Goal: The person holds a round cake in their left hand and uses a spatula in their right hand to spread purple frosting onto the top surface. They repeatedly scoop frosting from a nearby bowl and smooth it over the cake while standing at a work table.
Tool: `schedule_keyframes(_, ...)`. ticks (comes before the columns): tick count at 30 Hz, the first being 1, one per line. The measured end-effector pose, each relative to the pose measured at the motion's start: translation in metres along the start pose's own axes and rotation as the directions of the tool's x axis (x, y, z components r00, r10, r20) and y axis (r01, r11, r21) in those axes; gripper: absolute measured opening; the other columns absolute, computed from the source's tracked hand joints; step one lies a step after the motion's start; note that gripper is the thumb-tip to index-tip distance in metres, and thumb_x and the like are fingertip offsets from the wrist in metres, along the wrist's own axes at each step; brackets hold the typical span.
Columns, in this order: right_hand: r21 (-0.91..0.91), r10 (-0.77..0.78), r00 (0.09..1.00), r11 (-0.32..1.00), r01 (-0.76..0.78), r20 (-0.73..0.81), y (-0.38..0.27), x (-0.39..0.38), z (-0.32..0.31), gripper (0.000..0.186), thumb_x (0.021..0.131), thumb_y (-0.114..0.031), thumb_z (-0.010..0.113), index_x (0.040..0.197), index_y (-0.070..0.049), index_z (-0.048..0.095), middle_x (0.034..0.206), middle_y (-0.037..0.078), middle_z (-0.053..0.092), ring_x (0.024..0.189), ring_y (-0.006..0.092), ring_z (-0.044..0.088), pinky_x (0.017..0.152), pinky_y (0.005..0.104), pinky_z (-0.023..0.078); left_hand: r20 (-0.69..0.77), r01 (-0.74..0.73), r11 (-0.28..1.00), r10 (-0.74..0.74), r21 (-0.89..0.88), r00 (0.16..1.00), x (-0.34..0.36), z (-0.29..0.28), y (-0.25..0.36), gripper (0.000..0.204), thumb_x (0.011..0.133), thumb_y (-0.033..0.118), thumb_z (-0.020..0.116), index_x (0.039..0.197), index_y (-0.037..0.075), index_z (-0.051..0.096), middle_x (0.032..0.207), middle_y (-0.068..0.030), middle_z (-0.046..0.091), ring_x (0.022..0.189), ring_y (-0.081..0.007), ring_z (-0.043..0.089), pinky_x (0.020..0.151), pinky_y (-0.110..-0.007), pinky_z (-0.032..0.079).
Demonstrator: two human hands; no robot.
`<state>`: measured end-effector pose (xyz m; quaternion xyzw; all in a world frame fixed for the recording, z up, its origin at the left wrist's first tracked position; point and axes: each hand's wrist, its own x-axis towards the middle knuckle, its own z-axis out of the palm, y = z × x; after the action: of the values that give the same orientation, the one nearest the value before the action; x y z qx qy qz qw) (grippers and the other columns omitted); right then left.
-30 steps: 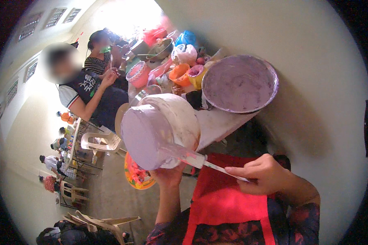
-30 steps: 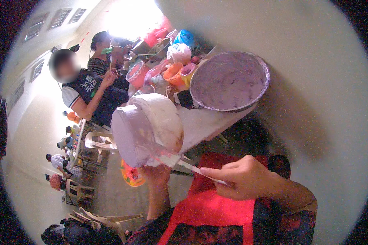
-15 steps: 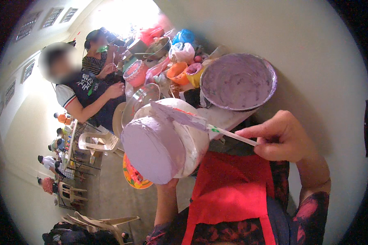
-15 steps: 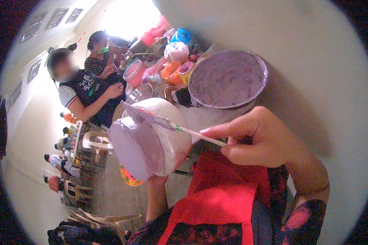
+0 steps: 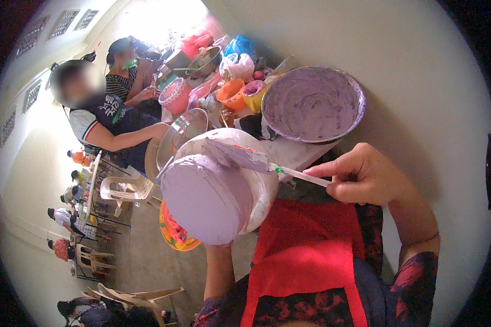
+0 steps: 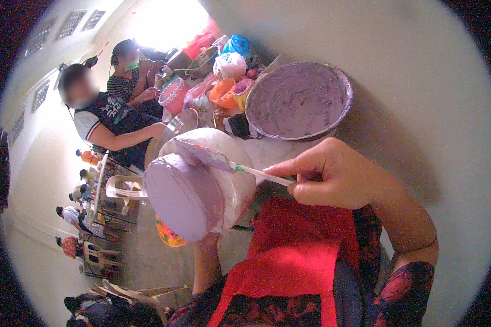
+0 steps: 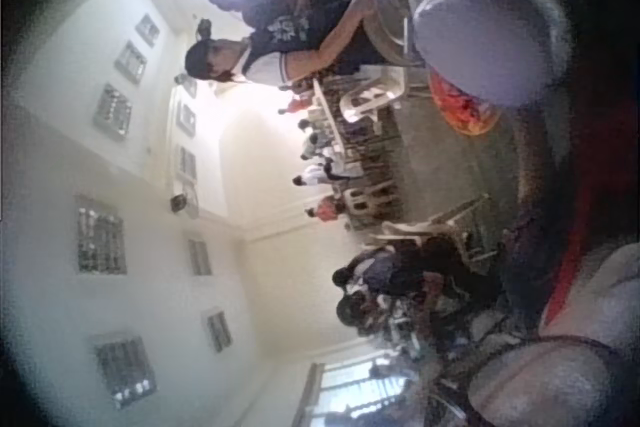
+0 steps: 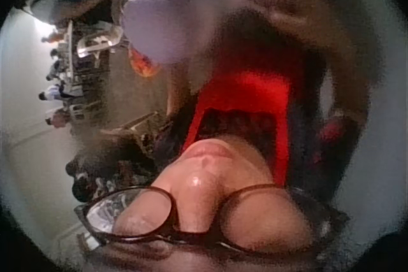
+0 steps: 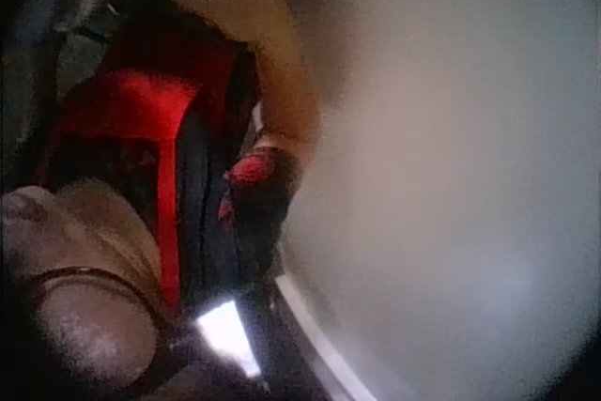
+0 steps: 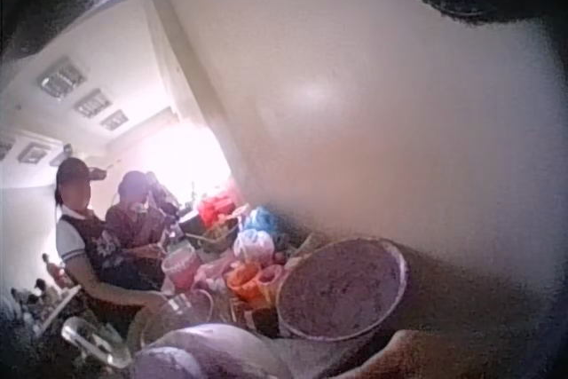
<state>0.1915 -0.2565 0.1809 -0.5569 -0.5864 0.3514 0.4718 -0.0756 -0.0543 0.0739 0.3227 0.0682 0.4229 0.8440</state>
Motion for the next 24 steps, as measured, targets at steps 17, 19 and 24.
schedule_keyframes(17,-0.255,-0.434,0.853,0.894,0.368,-0.289,0.050,-0.006,0.091,0.049,0.074,-0.009,0.061,0.122,-0.004,0.053,0.060,0.011,0.057,0.051,0.0223,0.060,0.050,0.0324,0.050,-0.007,0.002,1.000,-0.002,-0.011,1.000,-0.003,0.023,-0.014,0.086,0.073,0.046,0.064,0.139,0.009,0.023,0.142,-0.0155,0.028,0.130,-0.0400,0.026,0.098,-0.067,0.028)
schedule_keyframes(19,-0.338,-0.489,0.815,0.859,0.386,-0.312,0.059,-0.001,0.104,0.051,0.074,-0.011,0.063,0.123,-0.004,0.052,0.059,0.010,0.057,0.048,0.0238,0.059,0.047,0.0357,0.050,0.005,0.058,0.996,-0.058,-0.064,0.998,0.000,0.025,-0.016,0.084,0.073,0.043,0.064,0.139,0.008,0.025,0.141,-0.0163,0.029,0.129,-0.0404,0.029,0.099,-0.065,0.028)
schedule_keyframes(24,-0.480,-0.545,0.786,0.794,0.373,-0.292,0.060,0.005,0.119,0.052,0.074,-0.013,0.063,0.123,-0.001,0.050,0.060,0.009,0.057,0.047,0.0238,0.058,0.045,0.0367,0.049,-0.020,0.015,0.999,-0.015,-0.042,1.000,-0.001,0.038,-0.028,0.076,0.074,0.036,0.059,0.137,0.007,0.028,0.138,-0.0181,0.032,0.127,-0.0413,0.032,0.099,-0.062,0.033)
